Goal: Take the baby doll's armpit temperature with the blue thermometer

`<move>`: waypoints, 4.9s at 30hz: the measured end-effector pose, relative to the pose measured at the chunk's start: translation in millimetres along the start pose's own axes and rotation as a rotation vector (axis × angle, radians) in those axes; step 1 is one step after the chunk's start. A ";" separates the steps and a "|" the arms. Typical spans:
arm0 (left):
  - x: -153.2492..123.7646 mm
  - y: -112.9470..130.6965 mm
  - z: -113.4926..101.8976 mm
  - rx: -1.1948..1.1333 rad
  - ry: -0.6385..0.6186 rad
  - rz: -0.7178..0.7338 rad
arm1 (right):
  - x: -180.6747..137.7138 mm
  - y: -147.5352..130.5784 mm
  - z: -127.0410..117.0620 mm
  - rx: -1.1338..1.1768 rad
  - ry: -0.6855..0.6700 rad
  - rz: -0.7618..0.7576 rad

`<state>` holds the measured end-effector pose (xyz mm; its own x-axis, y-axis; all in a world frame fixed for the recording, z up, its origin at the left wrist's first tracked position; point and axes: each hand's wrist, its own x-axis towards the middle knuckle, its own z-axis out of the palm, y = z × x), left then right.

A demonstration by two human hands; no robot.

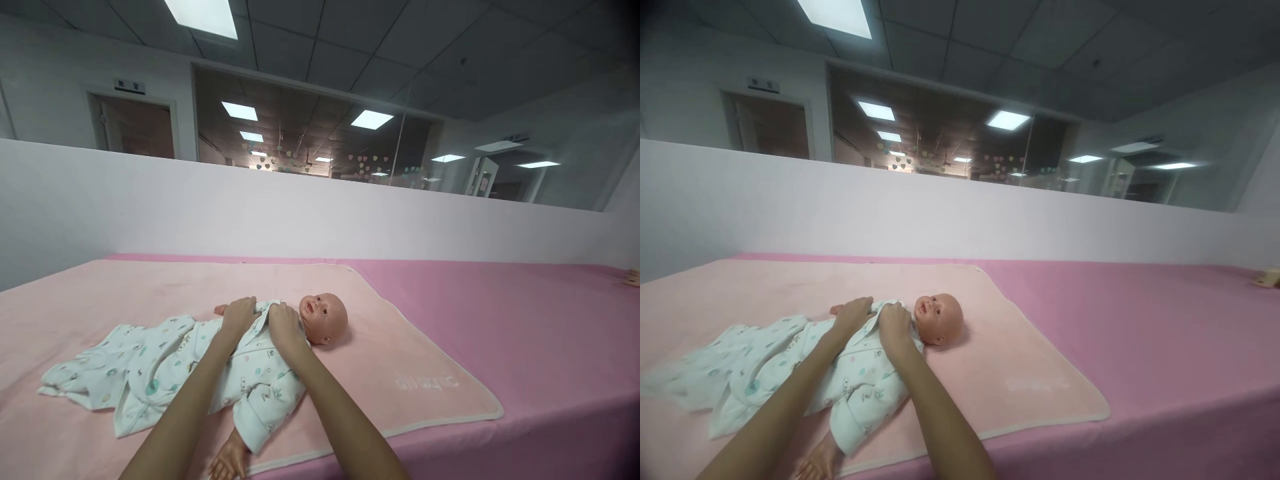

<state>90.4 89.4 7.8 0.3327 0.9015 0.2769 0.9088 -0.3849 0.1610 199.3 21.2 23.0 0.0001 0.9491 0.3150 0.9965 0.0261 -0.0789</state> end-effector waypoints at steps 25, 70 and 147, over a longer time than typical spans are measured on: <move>-30.7 -4.1 -8.8 -0.208 -0.094 0.013 | -9.2 163.3 -14.6 1.281 0.113 0.105; -31.2 -7.0 -7.1 -0.287 -0.044 0.038 | -14.4 164.9 -9.3 1.443 0.062 0.160; -31.0 10.0 -14.4 -1.238 0.046 0.072 | -2.3 21.1 0.2 0.337 0.594 -0.151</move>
<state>85.5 54.8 14.4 0.3397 0.8725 0.3511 0.0315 -0.3836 0.9230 220.2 19.6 20.5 0.0044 0.5977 0.8017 0.9093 0.3313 -0.2519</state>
